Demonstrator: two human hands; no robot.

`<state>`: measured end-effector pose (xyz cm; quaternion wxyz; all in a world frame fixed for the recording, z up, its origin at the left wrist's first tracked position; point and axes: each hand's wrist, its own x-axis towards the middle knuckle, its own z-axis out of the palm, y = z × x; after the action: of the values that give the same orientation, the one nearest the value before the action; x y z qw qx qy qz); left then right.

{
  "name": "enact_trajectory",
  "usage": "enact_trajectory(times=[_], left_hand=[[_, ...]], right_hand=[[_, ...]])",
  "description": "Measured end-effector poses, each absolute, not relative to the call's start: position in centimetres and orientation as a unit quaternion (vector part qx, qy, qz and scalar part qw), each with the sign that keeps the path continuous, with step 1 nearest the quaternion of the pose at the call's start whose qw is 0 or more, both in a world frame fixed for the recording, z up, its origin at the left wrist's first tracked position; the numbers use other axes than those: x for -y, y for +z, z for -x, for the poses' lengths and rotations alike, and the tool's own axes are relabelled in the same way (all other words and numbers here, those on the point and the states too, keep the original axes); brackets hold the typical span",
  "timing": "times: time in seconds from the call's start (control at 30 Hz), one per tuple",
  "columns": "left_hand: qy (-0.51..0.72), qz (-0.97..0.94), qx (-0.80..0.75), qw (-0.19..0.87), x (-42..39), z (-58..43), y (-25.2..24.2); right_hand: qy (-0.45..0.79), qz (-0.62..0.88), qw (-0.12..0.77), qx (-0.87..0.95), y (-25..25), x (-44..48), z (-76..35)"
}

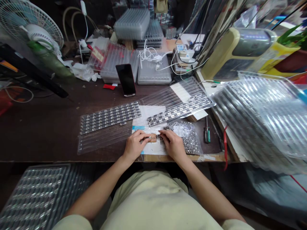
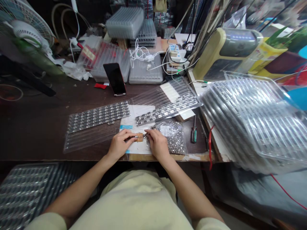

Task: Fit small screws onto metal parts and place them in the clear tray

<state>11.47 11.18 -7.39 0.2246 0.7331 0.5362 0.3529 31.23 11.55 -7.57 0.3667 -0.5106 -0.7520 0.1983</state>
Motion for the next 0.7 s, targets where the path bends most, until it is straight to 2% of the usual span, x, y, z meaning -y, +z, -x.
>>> enact_trajectory(times=[0.27, 0.5, 0.7], left_hand=[[0.327, -0.746, -0.541, 0.211, -11.1, -11.8, -7.3], [0.446, -0.655, -0.559, 0.244, -11.3, -10.7, -6.9], [0.460, -0.634, -0.570, 0.249, -11.3, -10.3, -7.1]], right_hand=[[0.166, 0.521, 0.375, 0.749, -6.9, -11.5, -31.0], [0.190, 0.506, 0.330, 0.774, -6.5, -11.4, -30.8], [0.127, 0.527, 0.278, 0.793, -6.5, -11.7, -28.5]])
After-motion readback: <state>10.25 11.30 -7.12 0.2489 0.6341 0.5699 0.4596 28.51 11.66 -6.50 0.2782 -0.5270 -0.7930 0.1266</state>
